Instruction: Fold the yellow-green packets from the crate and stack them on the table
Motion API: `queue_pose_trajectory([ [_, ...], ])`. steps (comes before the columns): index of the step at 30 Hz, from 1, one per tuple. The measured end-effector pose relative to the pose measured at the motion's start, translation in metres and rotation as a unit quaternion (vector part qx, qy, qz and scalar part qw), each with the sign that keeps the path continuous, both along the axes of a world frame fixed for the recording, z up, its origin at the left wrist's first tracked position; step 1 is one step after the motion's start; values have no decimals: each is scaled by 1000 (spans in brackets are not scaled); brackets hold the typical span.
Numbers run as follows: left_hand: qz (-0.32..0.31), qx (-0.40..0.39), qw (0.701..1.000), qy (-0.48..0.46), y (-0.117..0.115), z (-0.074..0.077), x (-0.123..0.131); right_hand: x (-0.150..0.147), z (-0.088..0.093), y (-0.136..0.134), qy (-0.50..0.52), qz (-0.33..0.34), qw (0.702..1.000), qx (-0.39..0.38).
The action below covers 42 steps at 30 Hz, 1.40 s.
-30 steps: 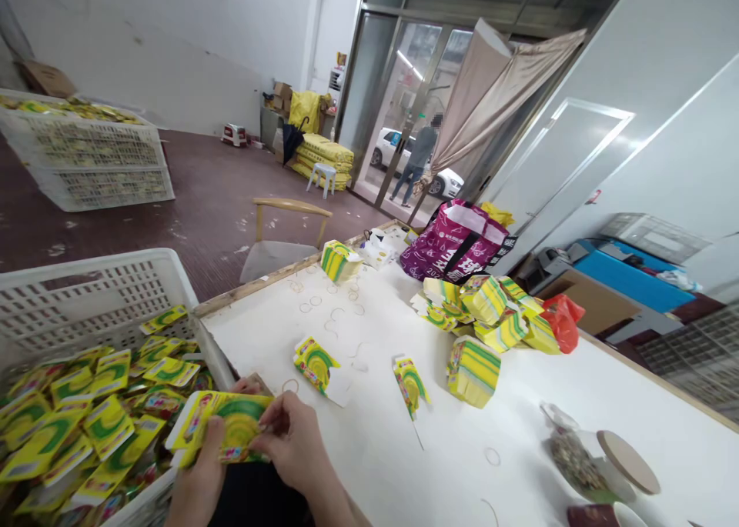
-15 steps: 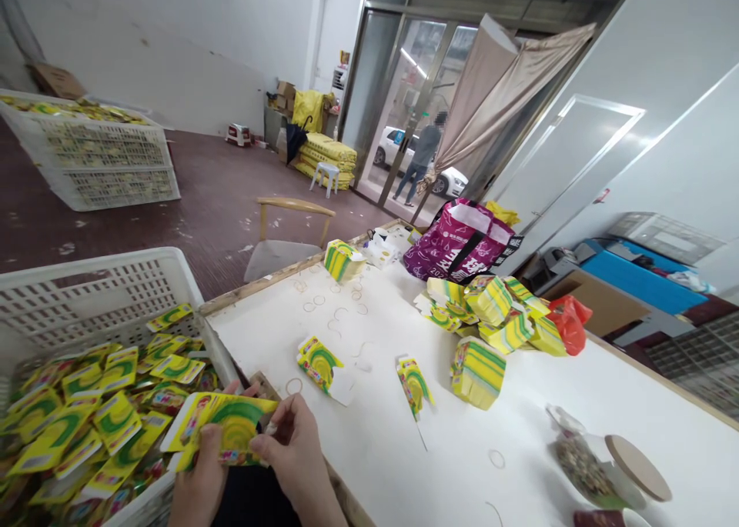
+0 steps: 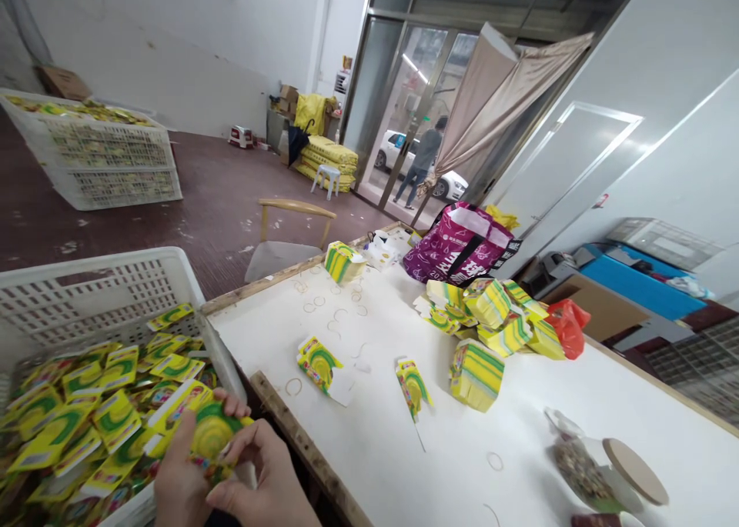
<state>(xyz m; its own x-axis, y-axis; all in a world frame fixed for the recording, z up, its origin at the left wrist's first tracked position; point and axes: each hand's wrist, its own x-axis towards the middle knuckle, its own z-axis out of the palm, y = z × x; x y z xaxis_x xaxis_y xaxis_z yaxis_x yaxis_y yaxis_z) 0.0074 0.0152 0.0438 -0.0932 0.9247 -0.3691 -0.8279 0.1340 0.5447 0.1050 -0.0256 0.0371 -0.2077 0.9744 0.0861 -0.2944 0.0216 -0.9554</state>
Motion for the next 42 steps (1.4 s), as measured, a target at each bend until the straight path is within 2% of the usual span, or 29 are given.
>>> queue_pose_trajectory([
  [2, 30, 13, 999, 11, 2, -3, 0, -8, -3, 0, 15, 5, 1000, -16],
  [4, 32, 16, 998, 53, 1, -13, 1, -11, -5, 3, 20, -14, 999, -43],
  [8, 0, 42, 986, 162, -4, -37, -3, 4, -5, 15, -30, -109, 992, -53],
  [10, -15, 41, 977, 209, -5, -45, -7, 14, -3, 19, -63, -119, 990, -37],
  [14, -41, 20, 967, 249, -4, -50, -13, 23, -7, 21, -39, -98, 994, -40],
  [18, -44, 15, 966, 255, -5, -52, -12, 16, -22, 23, -15, -140, 988, -66],
  [20, -47, 14, 966, 253, -6, -51, -10, 17, -25, 26, -35, -156, 984, -76],
  [23, -46, 26, 965, 256, -7, -41, -13, 29, -16, 29, -115, -183, 974, -62],
  [25, -18, 61, 965, 256, -7, -27, -21, 43, -5, 29, -211, -211, 955, -4],
  [27, -6, 107, 959, 264, -5, -11, -32, 55, 6, 26, -311, -214, 922, 79],
  [30, -84, 143, 921, 352, -2, 3, -44, 60, 16, 18, -415, -152, 879, 182],
  [32, -172, 163, 878, 417, -1, 0, -43, 55, 20, 12, -442, -90, 862, 231],
  [34, -261, 196, 833, 448, 0, -11, -36, 48, 21, 7, -445, -50, 855, 261],
  [36, -302, 214, 800, 472, -3, -22, -28, 44, 18, 5, -427, -95, 863, 252],
  [39, -253, 182, 791, 527, -10, -31, -19, 43, 6, 8, -323, -260, 897, 151],
  [40, -237, 170, 791, 538, -13, -31, -16, 43, 1, 9, -267, -285, 915, 103],
  [42, -222, 167, 793, 543, -18, -29, -12, 42, -10, 12, -140, -250, 958, -6],
])
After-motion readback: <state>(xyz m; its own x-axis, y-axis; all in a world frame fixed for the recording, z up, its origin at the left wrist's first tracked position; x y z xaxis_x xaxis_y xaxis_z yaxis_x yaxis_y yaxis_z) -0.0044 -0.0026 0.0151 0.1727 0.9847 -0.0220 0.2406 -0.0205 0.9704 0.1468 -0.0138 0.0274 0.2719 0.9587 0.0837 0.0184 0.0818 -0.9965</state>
